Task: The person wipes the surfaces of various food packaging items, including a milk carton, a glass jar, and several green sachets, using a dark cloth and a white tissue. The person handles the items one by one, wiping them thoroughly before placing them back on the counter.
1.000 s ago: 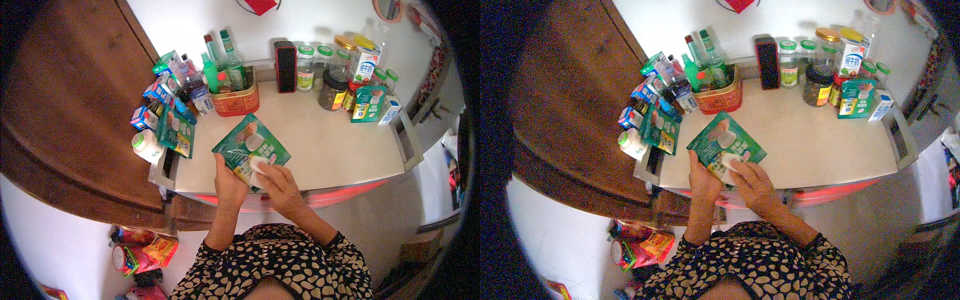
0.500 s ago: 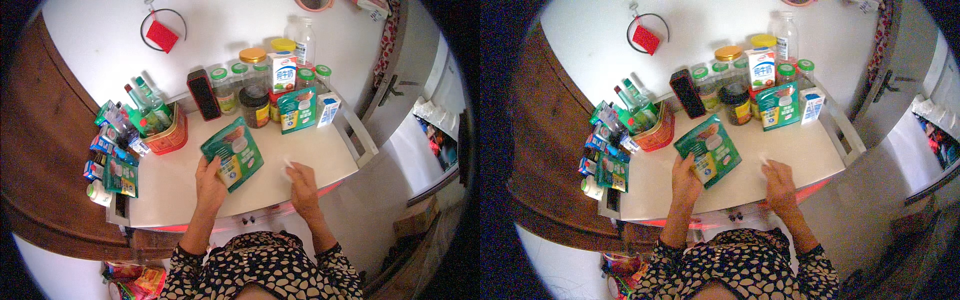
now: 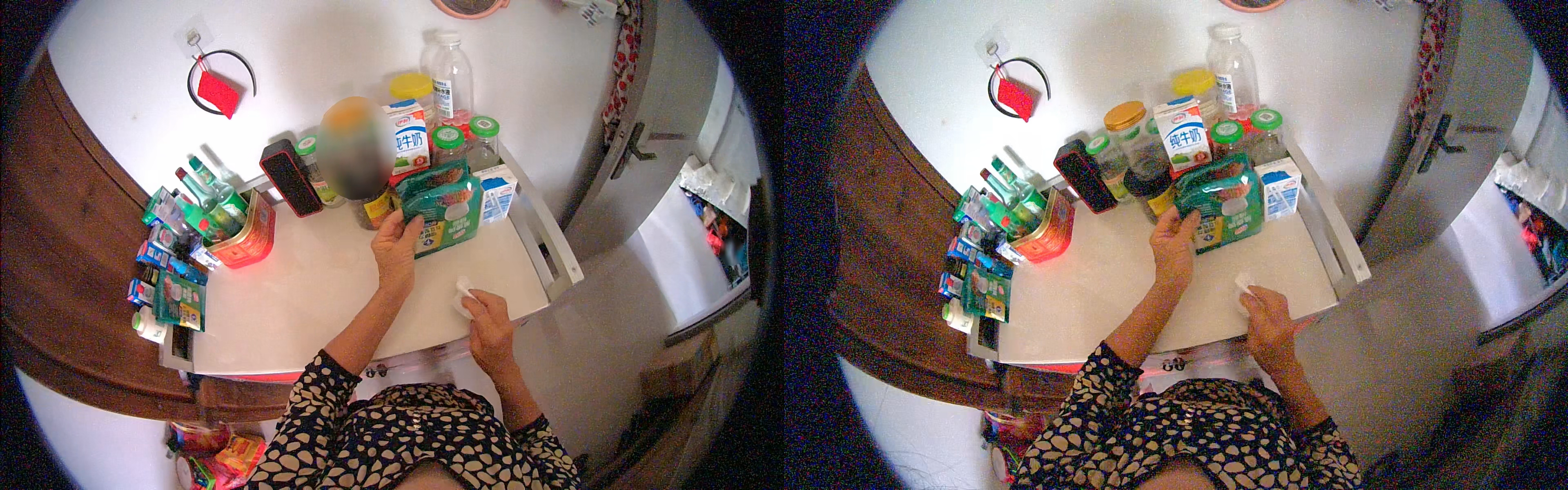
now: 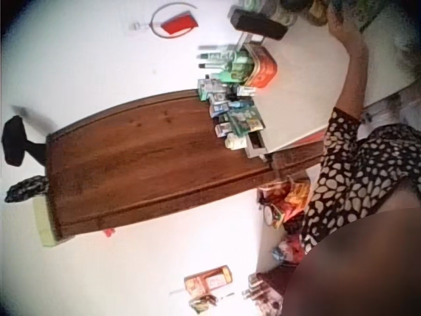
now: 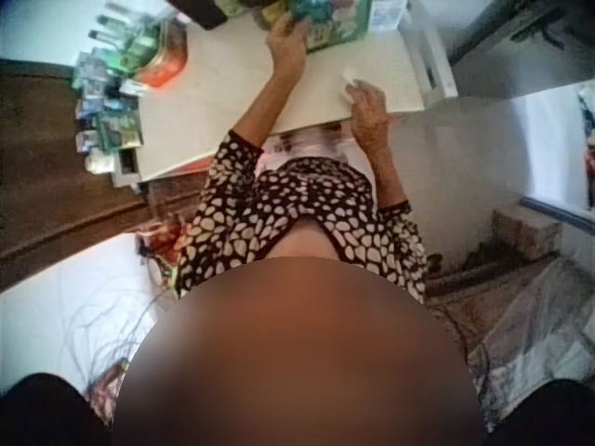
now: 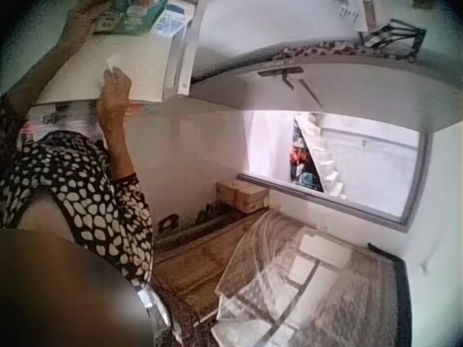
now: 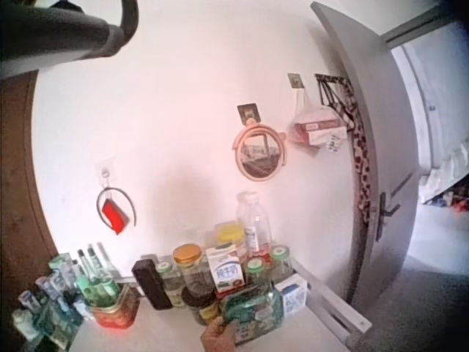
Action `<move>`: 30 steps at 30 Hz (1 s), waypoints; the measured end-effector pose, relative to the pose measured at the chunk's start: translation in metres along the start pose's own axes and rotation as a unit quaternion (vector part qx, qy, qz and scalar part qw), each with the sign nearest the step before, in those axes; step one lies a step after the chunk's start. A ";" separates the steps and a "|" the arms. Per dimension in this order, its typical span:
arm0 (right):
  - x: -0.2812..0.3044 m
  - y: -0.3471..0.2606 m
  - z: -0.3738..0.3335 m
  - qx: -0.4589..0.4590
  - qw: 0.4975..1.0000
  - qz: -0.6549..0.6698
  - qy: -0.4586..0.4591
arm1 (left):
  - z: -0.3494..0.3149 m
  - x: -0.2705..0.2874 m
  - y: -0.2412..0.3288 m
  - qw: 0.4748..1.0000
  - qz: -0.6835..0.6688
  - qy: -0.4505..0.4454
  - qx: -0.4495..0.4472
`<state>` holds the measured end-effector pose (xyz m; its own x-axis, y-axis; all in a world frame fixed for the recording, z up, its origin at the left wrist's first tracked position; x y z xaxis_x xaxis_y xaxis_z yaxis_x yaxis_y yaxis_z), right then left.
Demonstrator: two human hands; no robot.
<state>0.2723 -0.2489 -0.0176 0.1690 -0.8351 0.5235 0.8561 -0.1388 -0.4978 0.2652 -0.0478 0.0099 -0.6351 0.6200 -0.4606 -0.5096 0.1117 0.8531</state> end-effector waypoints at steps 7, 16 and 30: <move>0.004 0.003 0.000 0.018 0.999 0.033 -0.020 | 0.004 -0.001 -0.016 0.996 0.067 0.038 -0.032; 0.003 0.004 0.002 0.053 0.998 0.023 -0.020 | -0.013 0.016 -0.007 0.946 0.324 -0.026 0.010; 0.005 0.007 0.000 0.064 0.996 0.037 -0.042 | 0.002 0.017 -0.014 0.973 0.229 0.019 0.015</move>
<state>0.2795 -0.2537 -0.0189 0.2703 -0.7920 0.5474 0.8937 -0.0050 -0.4486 0.2626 -0.0374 -0.0089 -0.8125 0.5816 -0.0391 -0.1519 -0.1464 0.9775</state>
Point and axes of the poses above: each hand's wrist, its own z-axis towards the middle knuckle, its own x-axis out of the back of the hand, y = z × x, the point moved 2 cm from there along z, towards the middle knuckle, and after that the axes turned 3 degrees about -z, right-handed, at the moved point
